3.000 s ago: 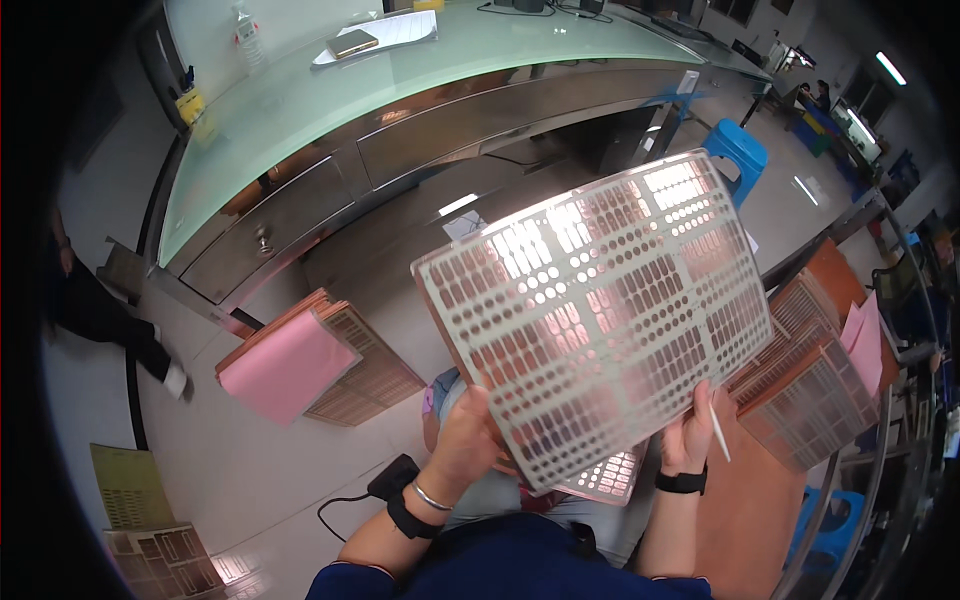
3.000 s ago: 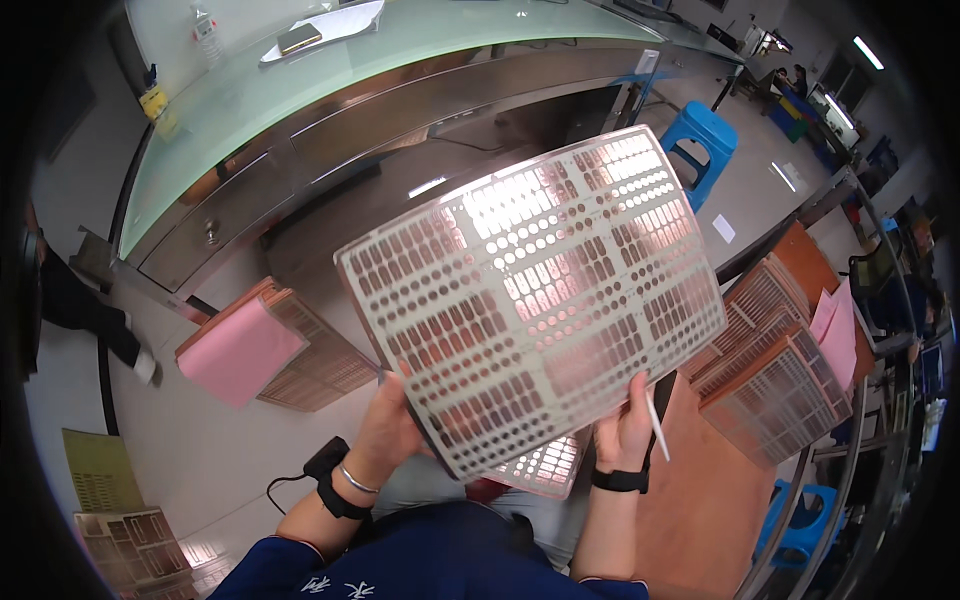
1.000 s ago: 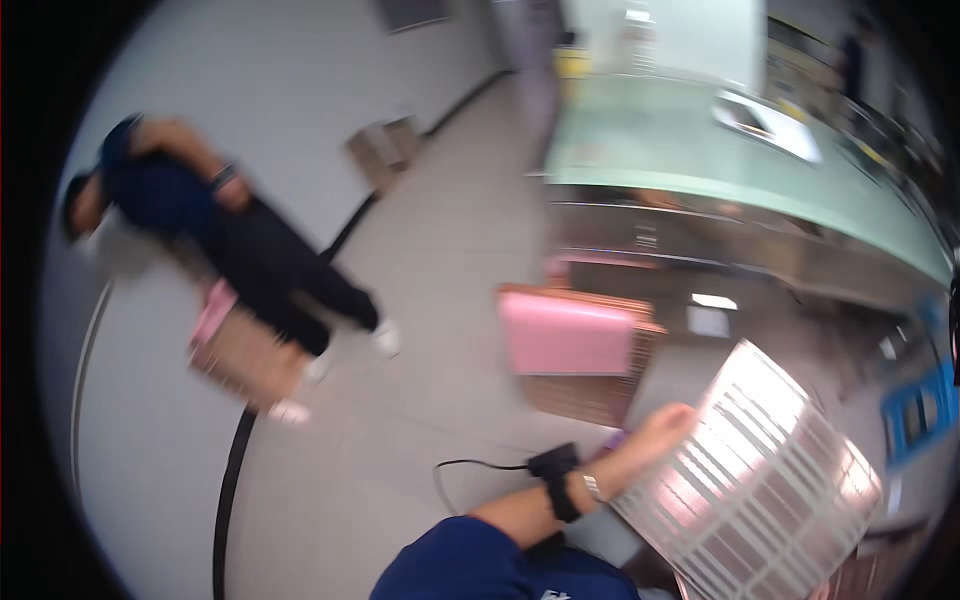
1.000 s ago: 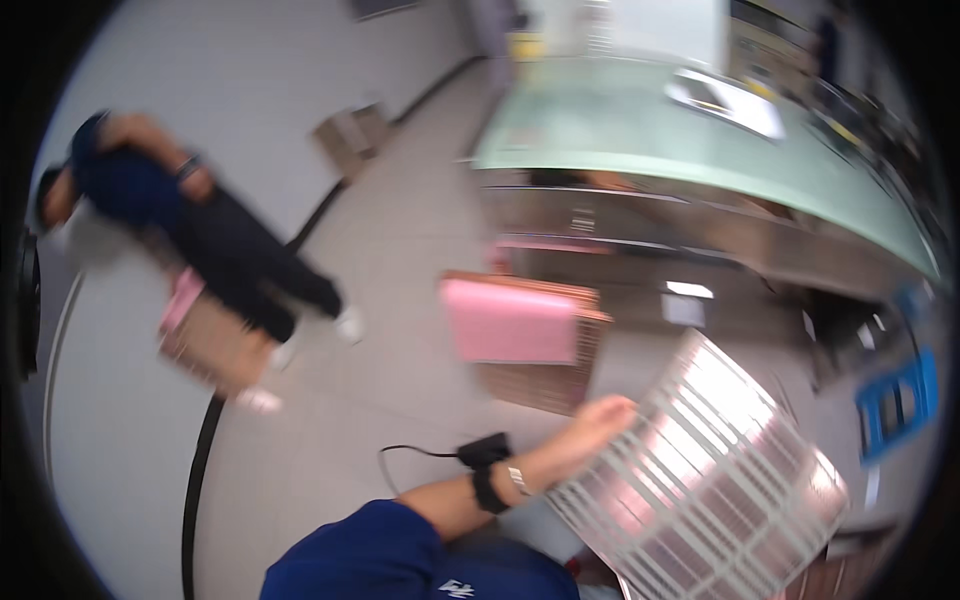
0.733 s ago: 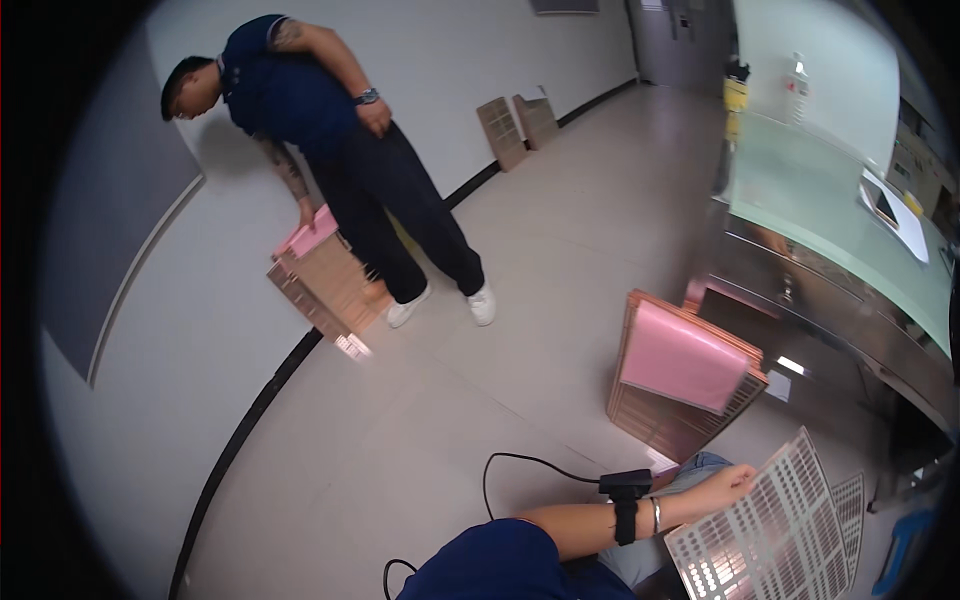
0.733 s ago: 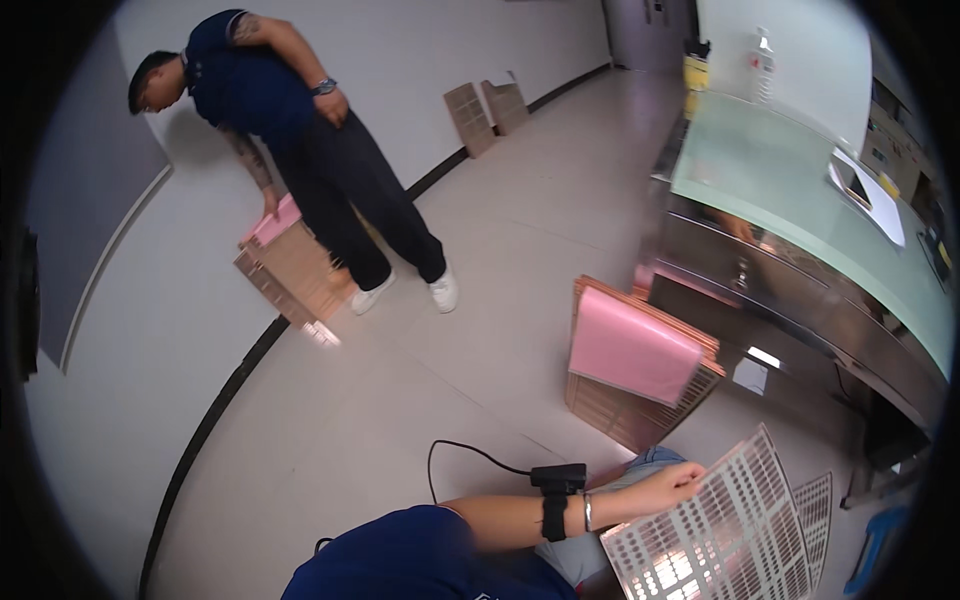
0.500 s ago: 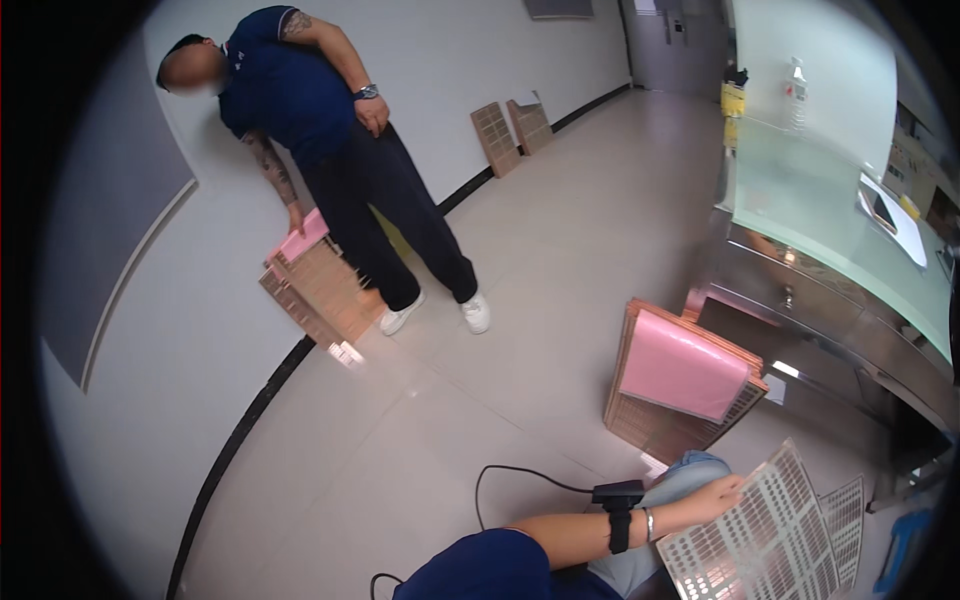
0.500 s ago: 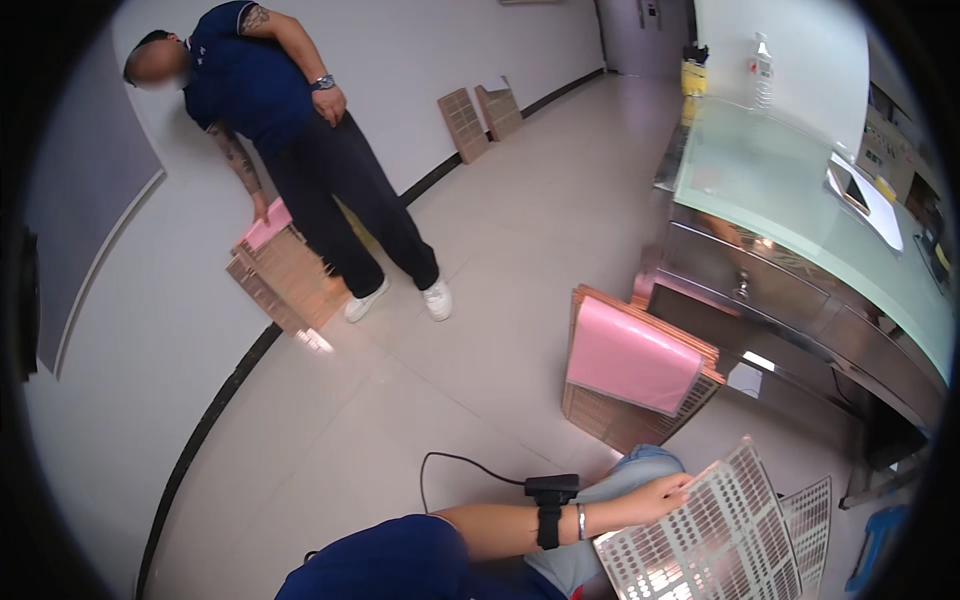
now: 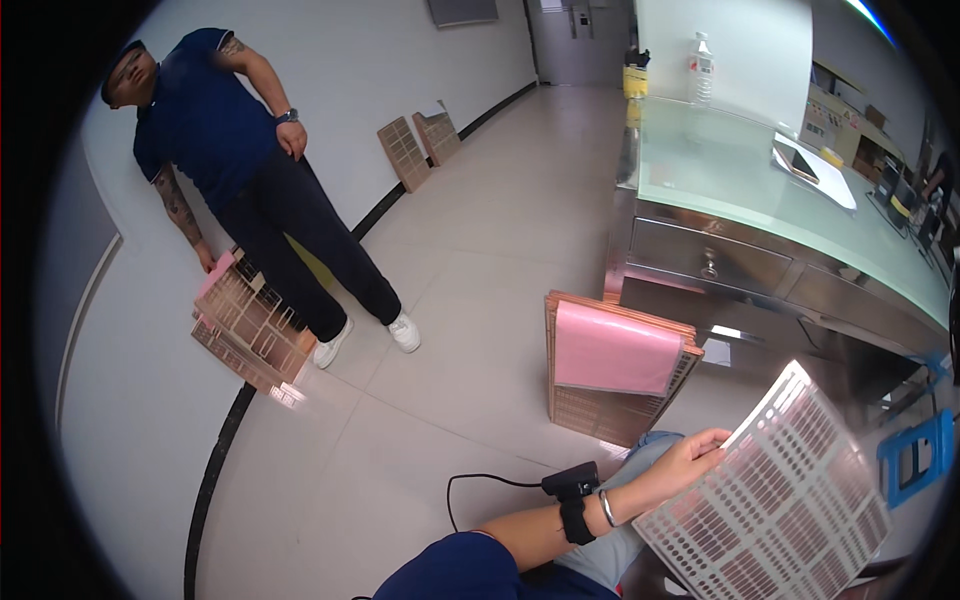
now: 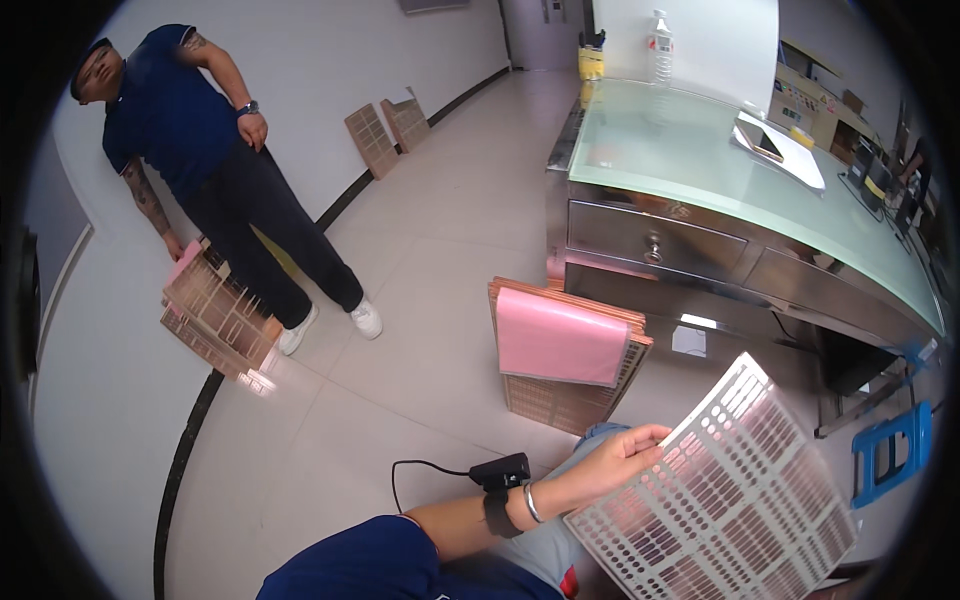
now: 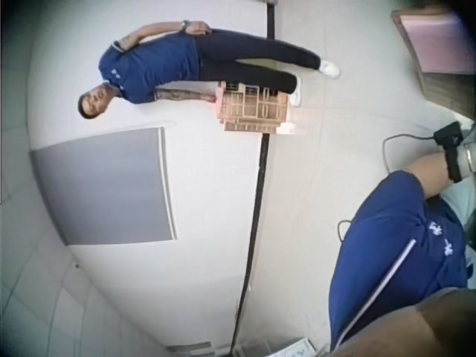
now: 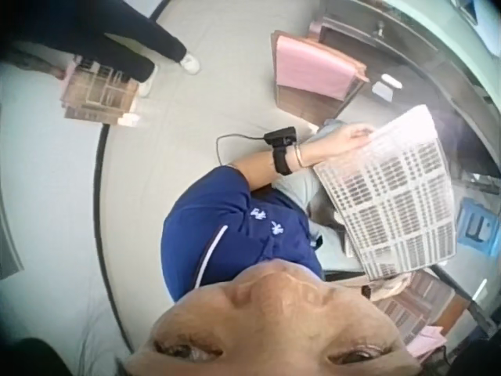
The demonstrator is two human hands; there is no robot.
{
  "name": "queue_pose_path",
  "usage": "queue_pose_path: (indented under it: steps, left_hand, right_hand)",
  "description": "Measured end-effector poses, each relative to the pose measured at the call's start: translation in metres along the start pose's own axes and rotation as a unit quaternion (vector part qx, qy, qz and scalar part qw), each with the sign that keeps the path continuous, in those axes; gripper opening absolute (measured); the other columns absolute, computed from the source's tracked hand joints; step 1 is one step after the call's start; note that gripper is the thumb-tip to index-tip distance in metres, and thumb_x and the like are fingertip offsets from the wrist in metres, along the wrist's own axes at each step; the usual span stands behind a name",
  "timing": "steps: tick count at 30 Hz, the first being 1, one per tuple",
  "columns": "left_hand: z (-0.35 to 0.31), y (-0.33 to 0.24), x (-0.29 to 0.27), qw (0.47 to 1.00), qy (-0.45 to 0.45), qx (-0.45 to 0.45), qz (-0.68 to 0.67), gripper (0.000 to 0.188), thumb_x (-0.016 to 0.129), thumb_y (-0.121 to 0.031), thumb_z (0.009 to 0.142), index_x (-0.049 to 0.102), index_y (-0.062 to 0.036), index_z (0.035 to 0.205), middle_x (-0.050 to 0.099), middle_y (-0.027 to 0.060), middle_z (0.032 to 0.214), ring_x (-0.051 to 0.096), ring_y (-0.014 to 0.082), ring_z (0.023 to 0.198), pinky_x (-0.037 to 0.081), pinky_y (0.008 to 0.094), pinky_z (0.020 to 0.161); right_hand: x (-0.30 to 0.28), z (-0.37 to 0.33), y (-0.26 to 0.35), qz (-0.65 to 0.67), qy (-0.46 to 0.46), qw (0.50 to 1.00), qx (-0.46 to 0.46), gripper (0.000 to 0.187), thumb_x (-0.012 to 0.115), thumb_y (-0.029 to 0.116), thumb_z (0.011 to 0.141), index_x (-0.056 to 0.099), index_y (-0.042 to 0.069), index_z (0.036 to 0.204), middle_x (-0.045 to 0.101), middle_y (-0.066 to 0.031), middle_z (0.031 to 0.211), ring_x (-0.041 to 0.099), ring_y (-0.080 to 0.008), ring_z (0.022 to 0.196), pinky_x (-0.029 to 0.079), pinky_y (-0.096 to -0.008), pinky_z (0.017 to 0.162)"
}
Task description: The recorder is inspecting large metal component grids under a bright light, flipping through them, and using a pen to mark specific locations.
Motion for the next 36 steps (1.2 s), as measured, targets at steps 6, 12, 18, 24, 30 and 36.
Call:
queue_pose_path:
  steps: [6,12,18,24,30,36]
  left_hand:
    - [0.004,-0.032,0.008,0.99,0.027,0.134,0.036,0.021,0.049,-0.008,0.095,0.055,-0.004,0.115,0.056,0.0058,0.116,0.053,0.0091,0.105,0.045,0.025,0.088]
    - [0.002,-0.046,-0.007,0.981,0.004,0.191,0.036,0.027,0.056,-0.005,0.089,0.056,-0.0086,0.116,0.045,0.0122,0.136,0.046,0.0219,0.123,0.04,0.034,0.102]
    - [0.01,-0.01,-0.031,0.981,-0.024,0.006,-0.191,0.045,0.045,-0.026,0.096,0.038,-0.0108,0.138,0.041,0.012,0.141,0.044,0.0238,0.126,0.039,0.0399,0.105]
    - [-0.013,0.024,-0.031,0.947,0.097,0.006,-0.307,0.058,0.033,-0.045,0.099,0.034,-0.0045,0.14,0.043,0.0125,0.14,0.043,0.0272,0.126,0.036,0.0423,0.106]
    - [-0.035,0.044,0.047,0.936,-0.026,-0.095,-0.338,0.055,0.03,-0.042,0.1,0.029,-0.0043,0.14,0.044,0.014,0.137,0.044,0.0295,0.125,0.037,0.0456,0.105]
    - [-0.044,0.051,0.054,0.968,0.004,-0.181,-0.175,0.039,0.049,-0.019,0.097,0.039,-0.0039,0.131,0.054,0.0107,0.124,0.057,0.0197,0.108,0.049,0.0346,0.092]
  right_hand:
    - [-0.018,0.006,0.033,0.13,-0.143,0.98,0.051,0.043,0.05,0.028,0.096,0.05,-0.004,0.124,0.062,-0.0186,0.108,0.06,-0.0281,0.091,0.049,-0.0388,0.082]
    - [0.07,0.0,0.059,0.526,0.031,0.849,-0.037,0.04,0.046,0.026,0.098,0.048,-0.001,0.127,0.058,-0.0153,0.117,0.058,-0.0236,0.101,0.047,-0.0362,0.09]
    - [0.07,-0.043,0.006,0.56,0.053,0.819,0.112,0.042,0.034,0.03,0.101,0.045,0.004,0.132,0.054,-0.0118,0.127,0.055,-0.0201,0.113,0.045,-0.0345,0.097]
    - [0.079,-0.063,-0.035,0.563,0.223,0.768,0.209,0.041,0.041,0.027,0.098,0.048,-0.002,0.126,0.058,-0.0155,0.119,0.061,-0.0215,0.104,0.05,-0.0351,0.091]
    - [0.111,-0.08,0.006,0.625,0.085,0.751,0.196,0.035,0.046,0.012,0.095,0.044,-0.005,0.126,0.057,-0.0173,0.122,0.059,-0.0259,0.109,0.049,-0.038,0.094]
    - [0.117,-0.1,0.01,0.613,0.109,0.757,0.199,0.041,0.051,0.011,0.093,0.041,0.001,0.132,0.053,-0.0127,0.128,0.053,-0.0248,0.117,0.043,-0.0406,0.1]
Point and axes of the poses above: each hand's wrist, its own z-axis towards the middle knuckle, its own x-axis out of the palm, y = z × x, the point moved 7 cm from there along z, towards the middle knuckle
